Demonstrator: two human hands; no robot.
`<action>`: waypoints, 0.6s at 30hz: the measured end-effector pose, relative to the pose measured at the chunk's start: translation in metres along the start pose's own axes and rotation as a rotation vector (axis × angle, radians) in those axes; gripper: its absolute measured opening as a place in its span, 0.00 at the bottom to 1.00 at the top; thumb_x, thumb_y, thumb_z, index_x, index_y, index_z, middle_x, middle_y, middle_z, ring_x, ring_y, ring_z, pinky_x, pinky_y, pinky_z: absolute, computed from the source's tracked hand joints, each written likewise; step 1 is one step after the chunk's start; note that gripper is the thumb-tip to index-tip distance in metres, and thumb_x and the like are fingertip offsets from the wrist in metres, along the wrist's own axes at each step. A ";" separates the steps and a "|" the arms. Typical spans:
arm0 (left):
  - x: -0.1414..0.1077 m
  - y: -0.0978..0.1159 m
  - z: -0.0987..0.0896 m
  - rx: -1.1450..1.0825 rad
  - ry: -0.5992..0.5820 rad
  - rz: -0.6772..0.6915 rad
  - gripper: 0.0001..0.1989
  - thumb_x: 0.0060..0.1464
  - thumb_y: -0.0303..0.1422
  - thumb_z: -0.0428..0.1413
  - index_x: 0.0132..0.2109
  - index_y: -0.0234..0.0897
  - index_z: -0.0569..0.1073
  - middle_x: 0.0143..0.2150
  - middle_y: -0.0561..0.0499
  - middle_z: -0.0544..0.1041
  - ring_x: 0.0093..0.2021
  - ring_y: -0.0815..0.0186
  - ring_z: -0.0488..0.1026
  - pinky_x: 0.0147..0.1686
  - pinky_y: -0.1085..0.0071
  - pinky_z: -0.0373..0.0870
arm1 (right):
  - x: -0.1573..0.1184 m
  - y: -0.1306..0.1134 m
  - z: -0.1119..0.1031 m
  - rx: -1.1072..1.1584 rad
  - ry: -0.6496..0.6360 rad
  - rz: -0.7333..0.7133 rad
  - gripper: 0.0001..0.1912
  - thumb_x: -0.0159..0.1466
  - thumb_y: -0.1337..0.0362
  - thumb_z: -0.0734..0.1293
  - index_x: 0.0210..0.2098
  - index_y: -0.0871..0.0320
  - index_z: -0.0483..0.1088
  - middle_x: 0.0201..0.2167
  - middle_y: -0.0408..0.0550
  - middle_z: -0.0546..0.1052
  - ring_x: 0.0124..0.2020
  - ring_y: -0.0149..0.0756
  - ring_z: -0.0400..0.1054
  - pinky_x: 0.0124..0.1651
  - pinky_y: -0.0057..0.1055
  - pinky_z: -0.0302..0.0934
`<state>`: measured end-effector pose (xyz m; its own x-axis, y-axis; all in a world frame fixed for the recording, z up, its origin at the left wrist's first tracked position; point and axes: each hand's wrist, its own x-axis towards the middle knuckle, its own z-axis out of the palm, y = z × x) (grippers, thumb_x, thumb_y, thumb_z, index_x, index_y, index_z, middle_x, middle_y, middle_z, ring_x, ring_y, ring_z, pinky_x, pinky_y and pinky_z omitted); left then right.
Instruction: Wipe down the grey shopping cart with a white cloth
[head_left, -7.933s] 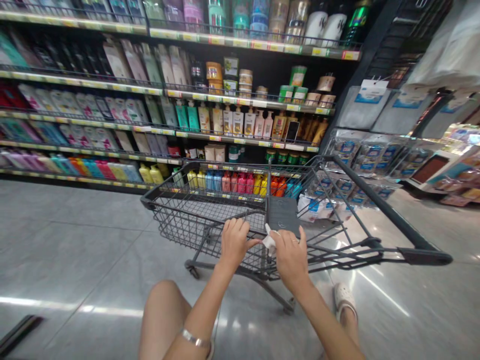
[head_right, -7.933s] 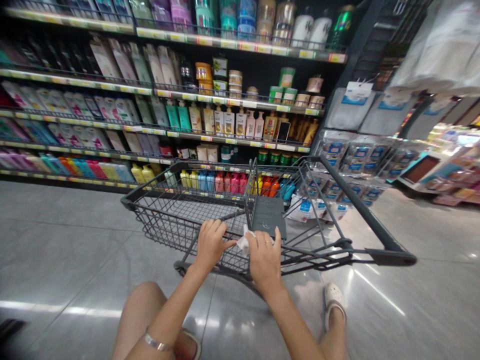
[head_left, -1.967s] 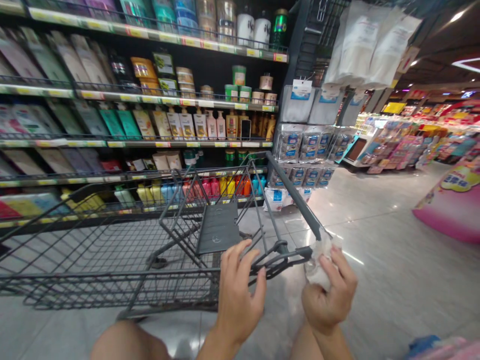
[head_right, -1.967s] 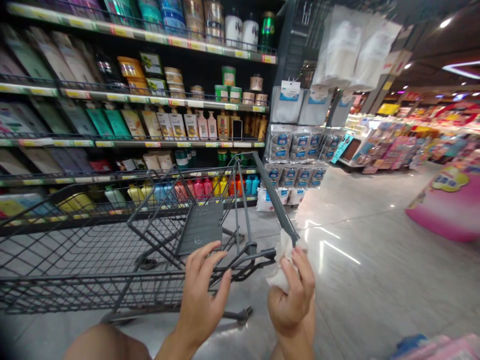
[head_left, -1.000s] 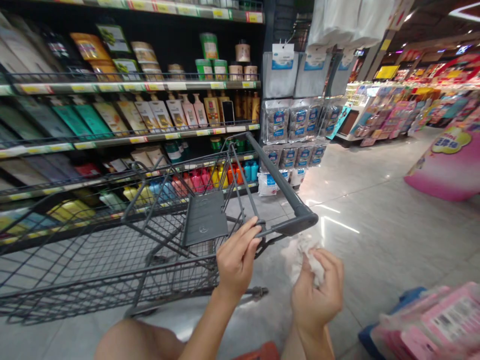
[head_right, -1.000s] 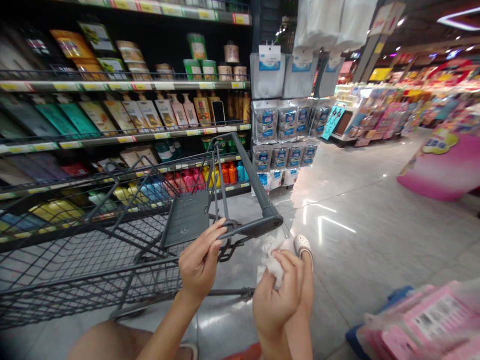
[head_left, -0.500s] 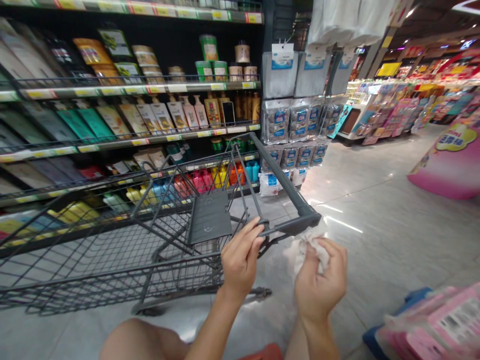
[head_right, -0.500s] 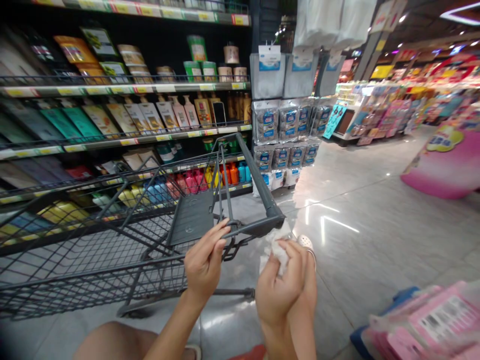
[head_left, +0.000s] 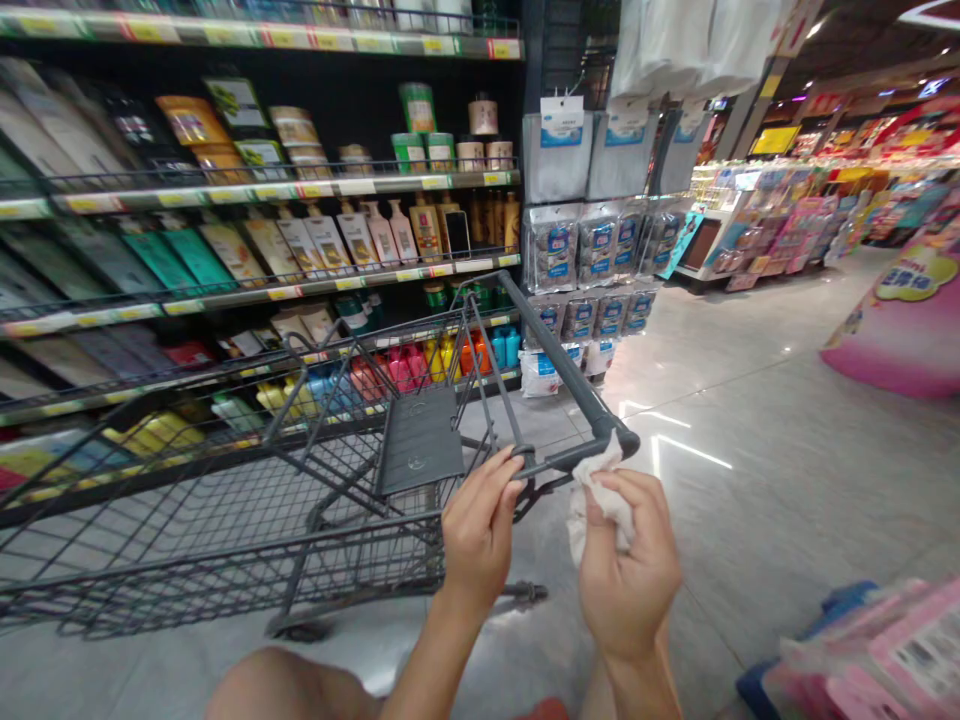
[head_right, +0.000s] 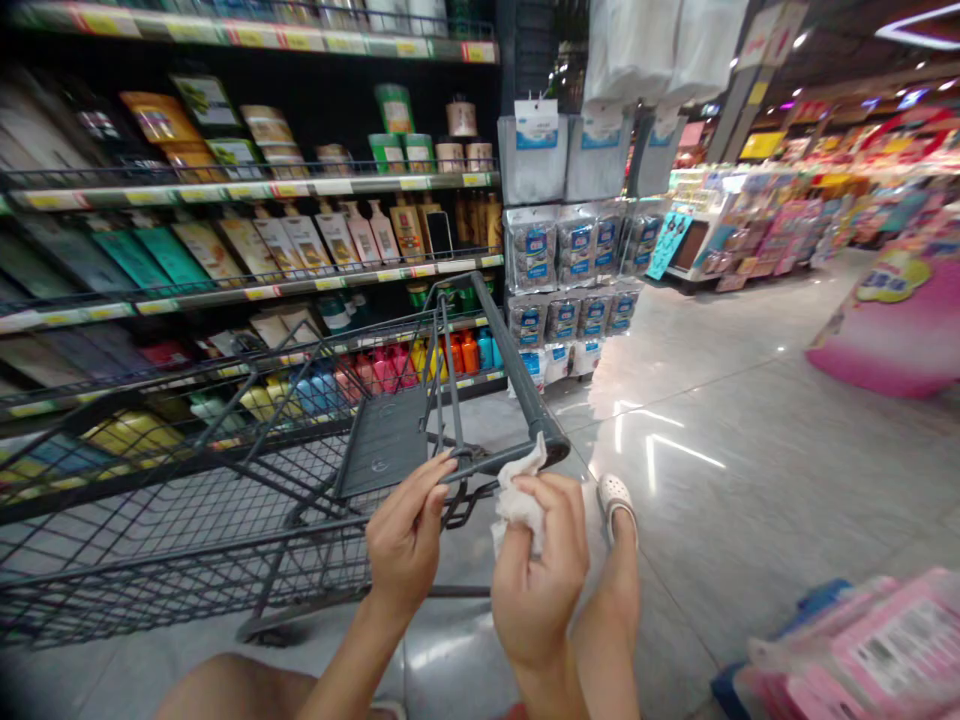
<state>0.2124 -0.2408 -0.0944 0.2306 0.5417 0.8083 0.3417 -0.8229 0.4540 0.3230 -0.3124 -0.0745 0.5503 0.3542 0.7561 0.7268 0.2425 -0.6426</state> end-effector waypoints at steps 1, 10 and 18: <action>-0.001 -0.001 0.000 -0.004 0.011 0.012 0.13 0.59 0.25 0.51 0.49 0.37 0.74 0.47 0.46 0.80 0.49 0.66 0.76 0.52 0.68 0.72 | 0.004 0.002 -0.002 -0.023 0.032 -0.013 0.09 0.61 0.74 0.60 0.38 0.58 0.68 0.35 0.47 0.71 0.39 0.36 0.68 0.44 0.36 0.62; -0.003 0.001 0.000 -0.016 0.020 -0.025 0.12 0.58 0.24 0.52 0.48 0.36 0.75 0.47 0.46 0.80 0.50 0.67 0.76 0.55 0.70 0.70 | 0.049 0.017 0.008 -0.173 0.237 -0.166 0.12 0.58 0.77 0.60 0.38 0.59 0.71 0.44 0.54 0.74 0.49 0.43 0.68 0.53 0.47 0.61; 0.002 0.003 -0.008 -0.064 -0.061 -0.092 0.11 0.60 0.27 0.51 0.47 0.38 0.75 0.47 0.48 0.80 0.49 0.69 0.76 0.53 0.73 0.71 | 0.036 0.024 -0.011 -0.114 -0.265 -0.283 0.24 0.59 0.73 0.58 0.54 0.59 0.64 0.55 0.56 0.68 0.59 0.46 0.60 0.60 0.54 0.56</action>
<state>0.2064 -0.2433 -0.0886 0.2567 0.6234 0.7385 0.3054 -0.7773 0.5500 0.3653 -0.3039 -0.0617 0.2082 0.5118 0.8335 0.8834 0.2674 -0.3849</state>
